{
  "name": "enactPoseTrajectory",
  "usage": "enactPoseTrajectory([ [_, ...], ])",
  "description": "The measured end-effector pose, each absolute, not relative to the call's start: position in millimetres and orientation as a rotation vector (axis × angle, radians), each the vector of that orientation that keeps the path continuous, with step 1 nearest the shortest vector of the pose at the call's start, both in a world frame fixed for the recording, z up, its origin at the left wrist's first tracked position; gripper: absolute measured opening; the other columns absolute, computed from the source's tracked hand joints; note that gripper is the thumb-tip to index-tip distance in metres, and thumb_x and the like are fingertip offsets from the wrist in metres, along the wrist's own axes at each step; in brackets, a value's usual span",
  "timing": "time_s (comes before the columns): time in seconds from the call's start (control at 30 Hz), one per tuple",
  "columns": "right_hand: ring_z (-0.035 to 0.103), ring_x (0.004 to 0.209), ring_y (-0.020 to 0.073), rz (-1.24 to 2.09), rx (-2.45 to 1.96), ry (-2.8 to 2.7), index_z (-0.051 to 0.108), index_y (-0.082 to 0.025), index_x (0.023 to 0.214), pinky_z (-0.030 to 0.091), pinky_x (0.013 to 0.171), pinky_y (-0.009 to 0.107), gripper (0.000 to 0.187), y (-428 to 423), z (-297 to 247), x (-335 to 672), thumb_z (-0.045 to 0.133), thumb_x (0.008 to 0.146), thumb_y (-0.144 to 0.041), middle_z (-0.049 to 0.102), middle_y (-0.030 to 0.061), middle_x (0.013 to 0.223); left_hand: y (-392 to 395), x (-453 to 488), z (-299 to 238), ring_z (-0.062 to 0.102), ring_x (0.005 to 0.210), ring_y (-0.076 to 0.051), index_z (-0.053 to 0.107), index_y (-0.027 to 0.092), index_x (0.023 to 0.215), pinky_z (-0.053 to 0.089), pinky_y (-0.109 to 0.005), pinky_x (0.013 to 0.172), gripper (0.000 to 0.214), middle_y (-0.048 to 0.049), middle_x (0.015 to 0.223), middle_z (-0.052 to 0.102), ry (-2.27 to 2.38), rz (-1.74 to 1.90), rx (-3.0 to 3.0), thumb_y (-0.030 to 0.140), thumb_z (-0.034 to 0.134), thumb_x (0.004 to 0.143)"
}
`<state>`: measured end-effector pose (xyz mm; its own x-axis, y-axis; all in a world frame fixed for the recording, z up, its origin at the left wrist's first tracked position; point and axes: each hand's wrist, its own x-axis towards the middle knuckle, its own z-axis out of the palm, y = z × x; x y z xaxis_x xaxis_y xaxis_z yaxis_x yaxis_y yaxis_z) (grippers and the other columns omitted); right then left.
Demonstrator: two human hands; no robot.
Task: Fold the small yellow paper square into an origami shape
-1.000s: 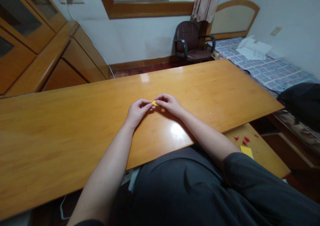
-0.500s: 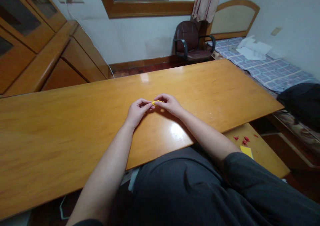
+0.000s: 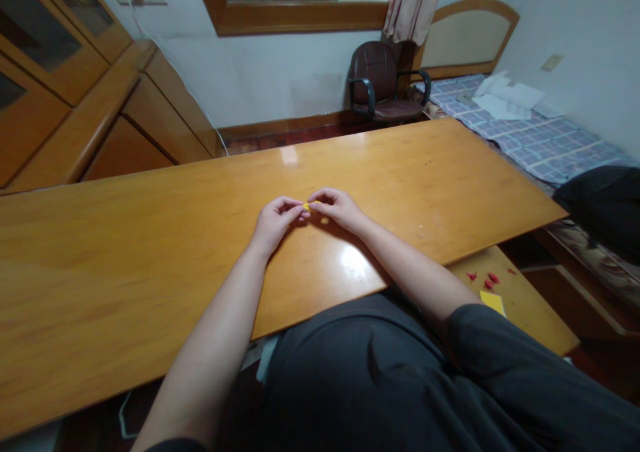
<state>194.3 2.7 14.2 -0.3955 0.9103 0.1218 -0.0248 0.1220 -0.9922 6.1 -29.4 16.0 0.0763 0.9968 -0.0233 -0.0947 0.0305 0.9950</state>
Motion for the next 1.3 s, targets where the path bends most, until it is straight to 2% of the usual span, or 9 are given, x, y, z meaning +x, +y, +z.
enactPoseTrajectory([
  [0.23, 0.057, 0.061, 0.0098, 1.454, -0.879, -1.532, 0.067, -0.015, 0.09, 0.044, 0.056, 0.021, 0.028, 3.5, 10.0, 193.3, 0.073, 0.076, -0.039, 0.064, -0.002, 0.07, -28.8, 5.8, 14.1, 0.073, 0.074, -0.019, 0.066, 0.014, 0.09, 0.059, -0.034, 0.076, 0.041, -0.0066, 0.079, 0.075, 1.123, 1.17, 1.178, 0.047, 0.081, 0.071],
  [0.5, 0.057, 0.06, 0.0094, 1.479, -0.89, -1.481, 0.066, -0.015, 0.087, 0.045, 0.056, 0.021, 0.028, 2.4, 10.9, 192.6, 0.075, 0.074, -0.038, 0.065, -0.0019, 0.069, -27.6, 5.6, 11.7, 0.072, 0.072, -0.017, 0.067, 0.014, 0.089, 0.059, -0.029, 0.073, 0.037, -0.0059, 0.08, 0.075, 1.084, 1.188, 1.165, 0.045, 0.08, 0.073],
  [0.87, 0.056, 0.058, 0.0096, 1.511, -0.882, -1.446, 0.066, -0.015, 0.088, 0.043, 0.053, 0.021, 0.03, 2.7, 10.1, 193.9, 0.076, 0.074, -0.039, 0.063, -0.0024, 0.066, -26.5, 3.1, 10.1, 0.072, 0.073, -0.017, 0.067, 0.014, 0.091, 0.059, -0.031, 0.075, 0.037, -0.0063, 0.082, 0.075, 1.05, 1.182, 1.165, 0.046, 0.078, 0.075],
  [1.07, 0.056, 0.059, 0.0094, 1.504, -0.868, -1.438, 0.067, -0.015, 0.087, 0.043, 0.056, 0.021, 0.029, 2.8, 11.3, 194.7, 0.077, 0.074, -0.038, 0.064, -0.0022, 0.067, -29.2, 3.1, 13.1, 0.072, 0.074, -0.017, 0.067, 0.014, 0.091, 0.058, -0.029, 0.071, 0.037, -0.0066, 0.082, 0.075, 1.069, 1.113, 1.158, 0.042, 0.082, 0.071],
  [1.3, 0.058, 0.061, 0.0099, 1.512, -0.85, -1.465, 0.067, -0.015, 0.089, 0.045, 0.058, 0.022, 0.028, 3.8, 8.5, 193.7, 0.076, 0.074, -0.037, 0.066, -0.0011, 0.072, -30.2, 5.1, 18.1, 0.069, 0.065, -0.015, 0.068, 0.013, 0.084, 0.058, -0.029, 0.066, 0.041, -0.0057, 0.073, 0.073, 1.09, 1.08, 1.154, 0.046, 0.085, 0.066],
])
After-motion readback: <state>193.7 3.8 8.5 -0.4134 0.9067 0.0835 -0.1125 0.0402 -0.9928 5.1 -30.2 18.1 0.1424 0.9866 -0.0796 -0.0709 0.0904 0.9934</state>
